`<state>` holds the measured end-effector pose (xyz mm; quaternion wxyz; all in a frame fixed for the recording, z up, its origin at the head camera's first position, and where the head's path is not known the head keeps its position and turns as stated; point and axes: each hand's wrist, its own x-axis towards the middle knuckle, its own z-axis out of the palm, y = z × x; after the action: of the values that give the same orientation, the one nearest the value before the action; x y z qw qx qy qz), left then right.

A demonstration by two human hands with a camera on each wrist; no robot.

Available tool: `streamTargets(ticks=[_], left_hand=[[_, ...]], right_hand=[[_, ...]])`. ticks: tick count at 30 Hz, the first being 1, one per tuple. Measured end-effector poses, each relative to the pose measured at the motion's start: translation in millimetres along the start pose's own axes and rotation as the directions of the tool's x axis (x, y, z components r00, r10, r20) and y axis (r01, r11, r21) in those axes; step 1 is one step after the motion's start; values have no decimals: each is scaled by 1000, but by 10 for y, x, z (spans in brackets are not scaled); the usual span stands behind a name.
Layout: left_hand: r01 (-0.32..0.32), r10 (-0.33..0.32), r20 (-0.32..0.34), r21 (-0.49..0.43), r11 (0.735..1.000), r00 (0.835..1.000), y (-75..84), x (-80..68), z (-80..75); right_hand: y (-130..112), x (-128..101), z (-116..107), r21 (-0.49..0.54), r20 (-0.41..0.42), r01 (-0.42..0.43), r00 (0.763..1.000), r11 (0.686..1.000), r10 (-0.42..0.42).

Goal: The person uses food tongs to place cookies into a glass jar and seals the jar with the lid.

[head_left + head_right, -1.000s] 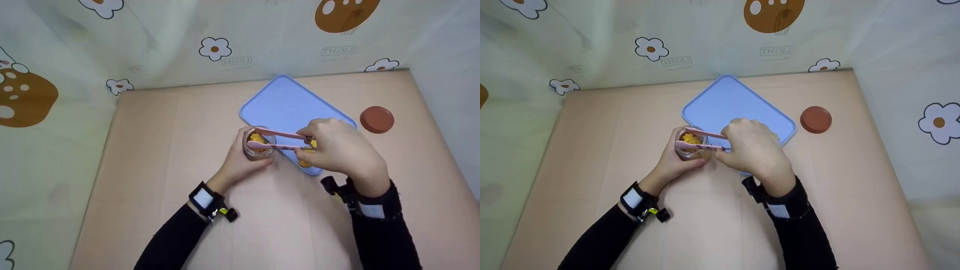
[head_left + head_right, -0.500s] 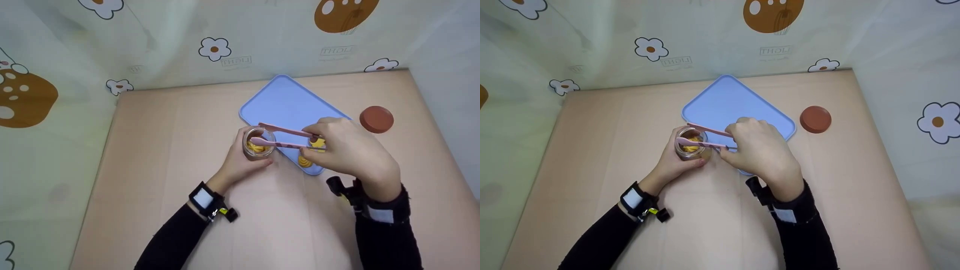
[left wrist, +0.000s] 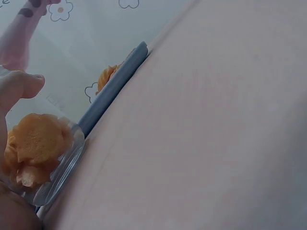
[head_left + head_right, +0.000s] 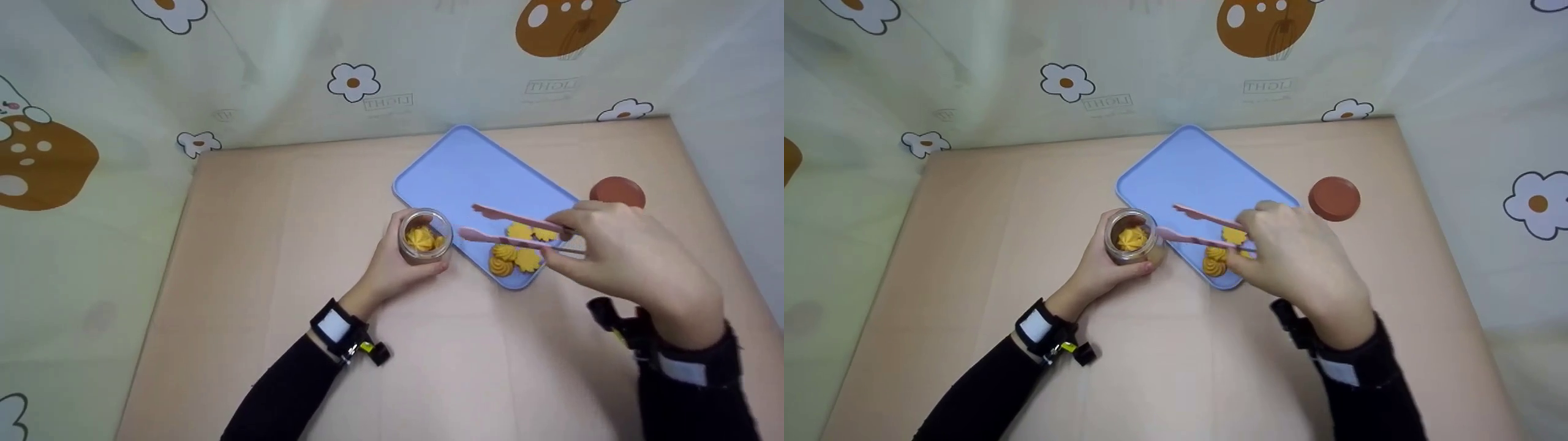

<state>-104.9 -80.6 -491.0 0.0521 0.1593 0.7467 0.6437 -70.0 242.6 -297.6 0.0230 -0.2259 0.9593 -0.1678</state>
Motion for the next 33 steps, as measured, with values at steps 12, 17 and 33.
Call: streamTargets(ticks=[12,17,33], left_hand=[[5,-4,-5,27,1000,1000,0,-18,-12],[0,0,-2,29,1000,1000,-13,-15,4],[14,-14,0,36,999,1000,32,-8,-12]], right_hand=[[414,-157,158,21,122,-79,990,997,75],[398,-139,244,24,224,-146,965,989,137],[271,-101,300,-35,209,-140,967,990,144]])
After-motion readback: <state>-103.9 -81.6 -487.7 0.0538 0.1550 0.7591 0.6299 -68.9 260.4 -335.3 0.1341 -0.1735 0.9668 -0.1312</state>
